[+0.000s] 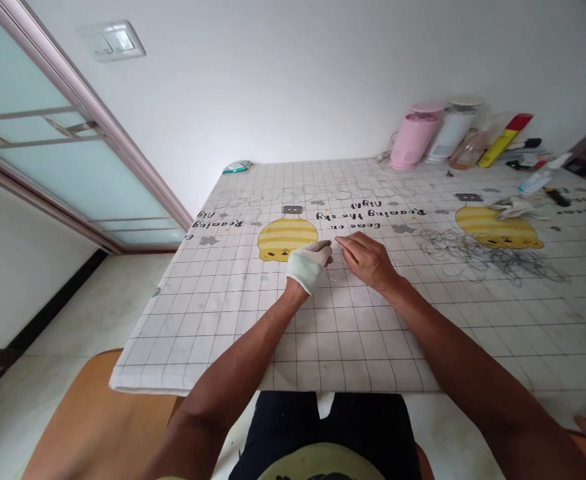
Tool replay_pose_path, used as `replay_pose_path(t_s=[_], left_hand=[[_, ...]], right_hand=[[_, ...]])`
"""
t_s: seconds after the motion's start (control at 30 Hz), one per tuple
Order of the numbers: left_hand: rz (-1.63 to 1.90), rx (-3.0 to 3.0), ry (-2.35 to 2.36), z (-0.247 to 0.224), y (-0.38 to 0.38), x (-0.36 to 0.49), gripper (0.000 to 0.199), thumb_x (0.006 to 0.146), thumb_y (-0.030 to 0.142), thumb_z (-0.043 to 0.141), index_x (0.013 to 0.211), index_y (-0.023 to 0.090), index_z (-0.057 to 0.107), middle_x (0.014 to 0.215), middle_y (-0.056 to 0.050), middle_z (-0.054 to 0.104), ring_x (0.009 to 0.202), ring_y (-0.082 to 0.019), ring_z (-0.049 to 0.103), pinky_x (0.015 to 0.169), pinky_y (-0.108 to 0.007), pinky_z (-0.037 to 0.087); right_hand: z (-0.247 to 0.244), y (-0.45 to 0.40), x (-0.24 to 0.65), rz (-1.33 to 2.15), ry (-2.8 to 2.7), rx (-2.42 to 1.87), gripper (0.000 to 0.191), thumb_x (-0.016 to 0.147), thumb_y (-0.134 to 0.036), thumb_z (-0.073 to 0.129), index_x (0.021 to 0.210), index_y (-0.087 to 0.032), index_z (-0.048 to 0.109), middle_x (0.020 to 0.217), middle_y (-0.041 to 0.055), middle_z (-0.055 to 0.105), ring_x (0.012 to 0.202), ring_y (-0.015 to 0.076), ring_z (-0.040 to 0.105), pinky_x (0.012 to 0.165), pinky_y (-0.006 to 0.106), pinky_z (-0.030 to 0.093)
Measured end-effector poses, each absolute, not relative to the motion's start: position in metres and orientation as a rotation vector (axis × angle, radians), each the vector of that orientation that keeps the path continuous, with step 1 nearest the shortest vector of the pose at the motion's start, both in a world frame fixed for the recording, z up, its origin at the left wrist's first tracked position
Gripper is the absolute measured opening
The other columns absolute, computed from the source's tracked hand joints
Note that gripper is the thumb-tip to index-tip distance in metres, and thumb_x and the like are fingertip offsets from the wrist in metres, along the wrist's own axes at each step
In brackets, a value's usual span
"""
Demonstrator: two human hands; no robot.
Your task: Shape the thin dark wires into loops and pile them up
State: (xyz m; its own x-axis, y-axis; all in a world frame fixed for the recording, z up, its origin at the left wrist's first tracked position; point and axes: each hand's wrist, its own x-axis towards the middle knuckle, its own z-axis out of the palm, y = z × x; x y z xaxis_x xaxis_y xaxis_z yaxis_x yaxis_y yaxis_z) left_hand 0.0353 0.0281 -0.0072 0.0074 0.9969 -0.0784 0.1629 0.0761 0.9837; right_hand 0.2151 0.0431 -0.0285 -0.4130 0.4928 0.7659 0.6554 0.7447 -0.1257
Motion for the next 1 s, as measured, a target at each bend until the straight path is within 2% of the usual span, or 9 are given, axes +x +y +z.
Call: replay_pose_path(t_s=[0.13, 0.33, 0.47, 0.53, 0.63, 0.7, 0.83, 1.0], left_hand=[[1.040, 1.325, 1.392, -0.010, 0.028, 0.035, 0.034, 0.089, 0.032, 0.059, 0.113, 0.020, 0.081, 0.074, 0.000, 0.073, 0.076, -0.015, 0.068, 0.072, -0.024, 0.050], [0.977, 1.344, 1.447, -0.010, 0.024, 0.039, 0.035, 0.091, 0.030, 0.058, 0.119, 0.024, 0.079, 0.081, 0.000, 0.077, 0.087, -0.015, 0.072, 0.083, -0.024, 0.052], [0.957, 1.305, 1.479, -0.007, 0.021, 0.044, 0.035, 0.093, 0.029, 0.058, 0.122, 0.024, 0.078, 0.087, 0.000, 0.078, 0.089, -0.015, 0.073, 0.086, -0.023, 0.053], [0.997, 1.280, 1.485, -0.005, 0.020, 0.045, 0.035, 0.094, 0.031, 0.059, 0.123, 0.026, 0.078, 0.091, 0.000, 0.079, 0.092, -0.014, 0.074, 0.088, -0.023, 0.053], [1.072, 1.245, 1.482, -0.004, 0.019, 0.043, 0.034, 0.095, 0.033, 0.059, 0.122, 0.027, 0.078, 0.096, 0.001, 0.080, 0.094, -0.014, 0.074, 0.091, -0.023, 0.053], [1.104, 1.234, 1.478, -0.004, 0.020, 0.042, 0.033, 0.095, 0.033, 0.059, 0.121, 0.027, 0.078, 0.098, 0.001, 0.080, 0.095, -0.014, 0.074, 0.092, -0.023, 0.053], [1.118, 1.299, 1.525, -0.005, 0.021, 0.041, 0.034, 0.094, 0.035, 0.059, 0.122, 0.028, 0.077, 0.097, 0.002, 0.081, 0.099, -0.015, 0.074, 0.098, -0.024, 0.051], [1.105, 1.379, 1.579, -0.005, 0.021, 0.039, 0.032, 0.095, 0.038, 0.058, 0.120, 0.032, 0.078, 0.103, 0.002, 0.081, 0.107, -0.016, 0.072, 0.102, -0.025, 0.049]], right_hand=[[-0.025, 0.040, 0.212, -0.088, -2.039, -0.854, 0.026, 0.103, -0.015, 0.053, 0.118, -0.021, 0.073, 0.097, 0.0085, 0.074, 0.088, 0.0217, 0.070, 0.078, 0.036, 0.059], [-0.015, 0.044, 0.223, 0.138, -2.073, -0.878, 0.024, 0.102, -0.020, 0.054, 0.111, -0.026, 0.075, 0.097, 0.0052, 0.076, 0.089, 0.0220, 0.071, 0.080, 0.039, 0.058], [-0.009, 0.045, 0.229, 0.289, -2.059, -0.952, 0.017, 0.101, -0.029, 0.059, 0.105, -0.026, 0.075, 0.097, 0.0045, 0.077, 0.086, 0.0223, 0.071, 0.079, 0.040, 0.059], [-0.006, 0.041, 0.230, 0.417, -1.996, -1.003, 0.018, 0.099, -0.035, 0.063, 0.111, -0.026, 0.073, 0.102, 0.0051, 0.077, 0.089, 0.0229, 0.072, 0.079, 0.039, 0.060], [-0.006, 0.035, 0.230, 0.678, -1.859, -1.024, 0.035, 0.097, -0.044, 0.068, 0.126, -0.025, 0.068, 0.110, 0.0070, 0.077, 0.101, 0.0249, 0.072, 0.085, 0.041, 0.061], [-0.006, 0.033, 0.229, 0.842, -1.777, -1.016, 0.038, 0.096, -0.049, 0.068, 0.125, -0.024, 0.068, 0.111, 0.0083, 0.076, 0.103, 0.0255, 0.072, 0.084, 0.040, 0.061], [-0.006, 0.031, 0.222, 1.104, -1.706, -0.988, 0.037, 0.095, -0.053, 0.069, 0.114, -0.021, 0.073, 0.106, 0.0101, 0.077, 0.096, 0.0246, 0.073, 0.076, 0.037, 0.060], [-0.008, 0.030, 0.212, 1.323, -1.635, -0.952, 0.037, 0.092, -0.055, 0.073, 0.099, -0.019, 0.075, 0.089, 0.0073, 0.075, 0.078, 0.0202, 0.071, 0.073, 0.036, 0.059]])
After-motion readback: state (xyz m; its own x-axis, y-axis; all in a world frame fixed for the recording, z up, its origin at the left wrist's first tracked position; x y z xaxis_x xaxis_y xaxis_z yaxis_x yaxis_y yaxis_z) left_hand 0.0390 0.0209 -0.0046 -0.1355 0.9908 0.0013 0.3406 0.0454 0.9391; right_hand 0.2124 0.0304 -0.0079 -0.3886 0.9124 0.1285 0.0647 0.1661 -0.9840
